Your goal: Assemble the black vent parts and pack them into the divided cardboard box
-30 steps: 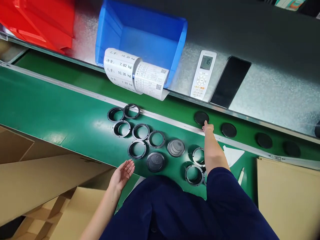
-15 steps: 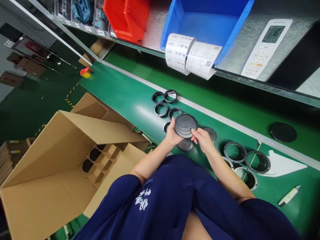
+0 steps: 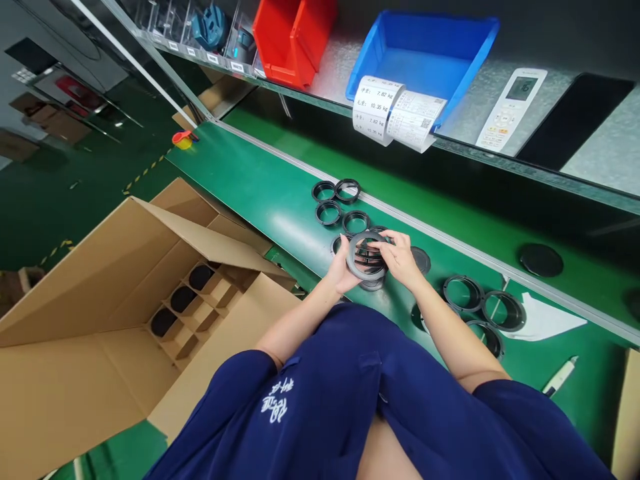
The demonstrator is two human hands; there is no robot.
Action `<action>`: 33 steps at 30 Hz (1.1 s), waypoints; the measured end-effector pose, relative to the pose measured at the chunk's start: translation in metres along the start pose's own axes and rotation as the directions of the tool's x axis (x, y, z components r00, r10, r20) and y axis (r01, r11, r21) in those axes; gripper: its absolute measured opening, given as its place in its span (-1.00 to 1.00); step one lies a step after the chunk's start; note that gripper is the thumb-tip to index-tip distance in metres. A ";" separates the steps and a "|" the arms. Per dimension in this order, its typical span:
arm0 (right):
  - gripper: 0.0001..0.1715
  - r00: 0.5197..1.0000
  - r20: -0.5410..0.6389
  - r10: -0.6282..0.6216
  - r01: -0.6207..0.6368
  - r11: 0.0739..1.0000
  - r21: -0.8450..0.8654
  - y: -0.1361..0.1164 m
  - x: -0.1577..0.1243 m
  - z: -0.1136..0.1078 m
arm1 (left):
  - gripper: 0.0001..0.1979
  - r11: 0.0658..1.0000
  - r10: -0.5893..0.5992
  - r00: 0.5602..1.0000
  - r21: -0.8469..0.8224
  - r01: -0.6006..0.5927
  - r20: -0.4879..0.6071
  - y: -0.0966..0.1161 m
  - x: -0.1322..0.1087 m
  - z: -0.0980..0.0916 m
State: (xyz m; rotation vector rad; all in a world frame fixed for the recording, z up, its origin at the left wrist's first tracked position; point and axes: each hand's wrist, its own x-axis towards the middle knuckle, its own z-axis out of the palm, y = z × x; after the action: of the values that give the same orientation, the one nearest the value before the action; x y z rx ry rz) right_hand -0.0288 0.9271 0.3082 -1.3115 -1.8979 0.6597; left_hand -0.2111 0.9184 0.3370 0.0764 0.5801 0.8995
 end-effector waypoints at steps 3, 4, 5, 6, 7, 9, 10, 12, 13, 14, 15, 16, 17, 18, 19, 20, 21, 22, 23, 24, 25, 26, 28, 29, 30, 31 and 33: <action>-0.21 0.997 0.036 0.065 -0.070 0.988 0.136 -0.007 0.000 0.001 | -0.21 1.000 0.009 0.999 0.011 -0.010 0.036 0.003 -0.006 -0.004; -0.19 0.995 0.040 0.096 -0.102 0.978 0.183 -0.009 0.000 0.000 | -0.19 1.000 0.010 0.999 0.010 -0.011 0.045 0.004 -0.007 -0.005; -0.18 0.991 0.042 0.127 -0.133 0.965 0.228 -0.011 -0.001 0.000 | -0.18 1.000 0.009 0.999 0.005 -0.009 0.051 0.005 -0.008 -0.006; -0.18 0.987 0.041 0.155 -0.160 0.950 0.267 -0.011 -0.001 -0.001 | -0.18 1.000 0.000 0.999 -0.004 0.000 0.054 0.005 -0.009 -0.006; -0.17 0.984 0.041 0.176 -0.180 0.937 0.299 -0.011 -0.003 -0.001 | -0.17 1.000 -0.012 0.998 -0.017 0.013 0.056 0.006 -0.010 -0.007; -0.16 0.980 0.044 0.193 -0.196 0.923 0.331 -0.007 -0.006 0.000 | -0.15 0.998 -0.041 0.997 -0.047 0.044 0.062 0.008 -0.011 -0.008; -0.14 0.980 0.045 0.193 -0.197 0.922 0.332 -0.005 -0.008 0.001 | -0.14 0.996 -0.057 0.996 -0.059 0.061 0.065 0.009 -0.011 -0.009; -0.10 0.983 0.042 0.178 -0.182 0.942 0.282 -0.002 -0.013 0.005 | -0.14 0.993 -0.084 0.995 -0.075 0.089 0.061 0.011 -0.011 -0.011; -0.11 0.988 0.040 0.151 -0.156 0.962 0.224 -0.002 -0.016 0.007 | -0.14 0.992 -0.094 0.994 -0.081 0.098 0.050 0.012 -0.011 -0.014; -0.13 0.993 0.047 0.104 -0.110 0.983 0.144 -0.003 -0.020 0.010 | -0.15 0.991 -0.096 0.995 -0.086 0.099 0.034 0.013 -0.010 -0.017; -0.17 0.996 0.079 0.037 -0.042 0.998 0.053 -0.004 -0.024 0.014 | -0.15 0.992 -0.093 0.996 -0.090 0.094 0.011 0.013 -0.008 -0.021; -0.19 0.990 0.134 -0.034 0.039 0.999 -0.036 -0.006 -0.028 0.018 | -0.17 0.992 -0.091 0.996 -0.091 0.089 -0.019 0.013 -0.007 -0.026; -0.19 0.975 0.204 -0.093 0.117 0.987 -0.108 -0.009 -0.033 0.023 | -0.18 0.991 -0.102 0.993 -0.089 0.097 -0.054 0.011 -0.005 -0.032; -0.15 0.953 0.276 -0.125 0.174 0.971 -0.161 -0.011 -0.037 0.027 | -0.19 0.989 -0.125 0.988 -0.084 0.118 -0.091 0.009 -0.003 -0.038; -0.07 0.932 0.339 -0.124 0.199 0.960 -0.196 -0.013 -0.040 0.033 | -0.20 0.986 -0.154 0.980 -0.077 0.145 -0.126 0.005 -0.002 -0.044; 0.03 0.916 0.390 -0.095 0.191 0.957 -0.217 -0.013 -0.042 0.038 | -0.21 0.983 -0.181 0.971 -0.068 0.172 -0.154 0.002 0.000 -0.049; 0.13 0.902 0.429 -0.050 0.162 0.960 -0.227 -0.012 -0.042 0.044 | -0.22 0.979 -0.200 0.964 -0.057 0.193 -0.173 -0.002 0.001 -0.054; 0.22 0.885 0.465 -0.004 0.124 0.966 -0.228 -0.009 -0.040 0.050 | -0.23 0.979 -0.203 0.962 -0.044 0.198 -0.185 -0.005 0.003 -0.058; 0.30 0.866 0.498 0.039 0.085 0.971 -0.223 -0.005 -0.036 0.055 | -0.25 0.980 -0.201 0.961 -0.027 0.199 -0.191 -0.007 0.004 -0.061; 0.34 0.851 0.519 0.083 0.044 0.973 -0.227 0.002 -0.029 0.060 | -0.26 0.979 -0.202 0.958 -0.003 0.205 -0.203 -0.006 0.005 -0.063; 0.35 0.846 0.515 0.138 -0.004 0.967 -0.254 0.010 -0.020 0.065 | -0.26 0.976 -0.205 0.952 0.029 0.217 -0.227 -0.004 0.006 -0.066; 0.36 0.853 0.479 0.208 -0.058 0.949 -0.310 0.019 -0.009 0.070 | -0.25 0.972 -0.202 0.943 0.067 0.227 -0.265 0.000 0.007 -0.068; 0.35 0.870 0.336 0.361 -0.176 0.864 -0.472 0.042 0.014 0.078 | -0.24 0.964 -0.170 0.924 0.137 0.228 -0.342 0.012 0.008 -0.075; 0.35 0.869 0.261 0.421 -0.225 0.805 -0.549 0.054 0.025 0.082 | -0.25 0.963 -0.142 0.919 0.162 0.214 -0.367 0.020 0.007 -0.080; 0.35 0.860 0.210 0.465 -0.257 0.750 -0.610 0.066 0.033 0.085 | -0.26 0.965 -0.116 0.917 0.175 0.195 -0.382 0.027 0.006 -0.085; 0.35 0.847 0.187 0.498 -0.271 0.707 -0.653 0.078 0.040 0.088 | -0.28 0.967 -0.103 0.915 0.175 0.184 -0.391 0.034 0.003 -0.091; 0.36 0.814 0.194 0.548 -0.273 0.655 -0.705 0.096 0.047 0.092 | -0.33 0.973 -0.093 0.903 0.154 0.172 -0.419 0.046 -0.002 -0.105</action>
State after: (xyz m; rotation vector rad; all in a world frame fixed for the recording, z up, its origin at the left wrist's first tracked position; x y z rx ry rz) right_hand -0.0579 1.0043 0.1934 -2.2764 -2.2777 0.5172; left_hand -0.2986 0.9275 0.2633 0.0166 1.0522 0.7260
